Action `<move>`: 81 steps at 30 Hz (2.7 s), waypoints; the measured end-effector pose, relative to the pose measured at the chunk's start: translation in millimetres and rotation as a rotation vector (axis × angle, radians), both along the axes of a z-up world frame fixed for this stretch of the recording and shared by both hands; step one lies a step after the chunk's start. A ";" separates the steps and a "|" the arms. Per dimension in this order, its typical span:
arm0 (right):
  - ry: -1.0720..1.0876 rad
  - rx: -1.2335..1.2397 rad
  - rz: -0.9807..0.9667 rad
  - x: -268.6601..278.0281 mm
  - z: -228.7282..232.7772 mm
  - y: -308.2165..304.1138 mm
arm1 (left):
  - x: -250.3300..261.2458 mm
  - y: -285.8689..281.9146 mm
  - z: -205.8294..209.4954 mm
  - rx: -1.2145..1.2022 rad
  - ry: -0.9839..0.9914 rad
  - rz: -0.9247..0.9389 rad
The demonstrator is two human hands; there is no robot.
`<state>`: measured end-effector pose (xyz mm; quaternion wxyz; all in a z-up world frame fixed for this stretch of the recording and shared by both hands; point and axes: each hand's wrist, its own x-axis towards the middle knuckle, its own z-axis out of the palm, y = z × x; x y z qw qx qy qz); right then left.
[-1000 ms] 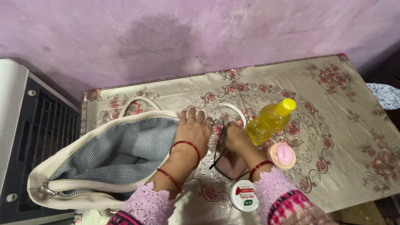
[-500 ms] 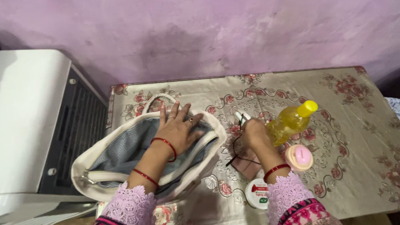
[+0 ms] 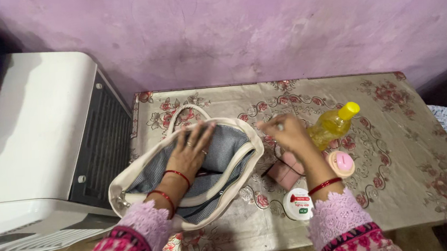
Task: The person picks up a beige handbag from a nearby appliance, opens it on the table, and places items into it one at a time, including a wallet, keys, cables, a small tin, and a pink pouch, arranging them inside. At the end they handle a hair tie and coil a cable while the packed bag rests on the table.
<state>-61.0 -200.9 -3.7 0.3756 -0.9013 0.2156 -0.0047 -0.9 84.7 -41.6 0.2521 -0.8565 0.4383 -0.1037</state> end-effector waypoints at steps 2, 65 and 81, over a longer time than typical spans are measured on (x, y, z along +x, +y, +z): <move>0.198 -0.123 0.085 -7.5 -0.9 25.4 | 10.4 3.3 -34.2 0.155 0.046 -0.135; -0.523 1.376 -0.172 -10.1 29.3 92.1 | 16.2 14.7 24.7 -1.498 1.572 0.334; -0.258 0.573 0.291 -34.5 11.2 127.8 | 12.9 83.5 -18.2 -1.380 0.953 0.376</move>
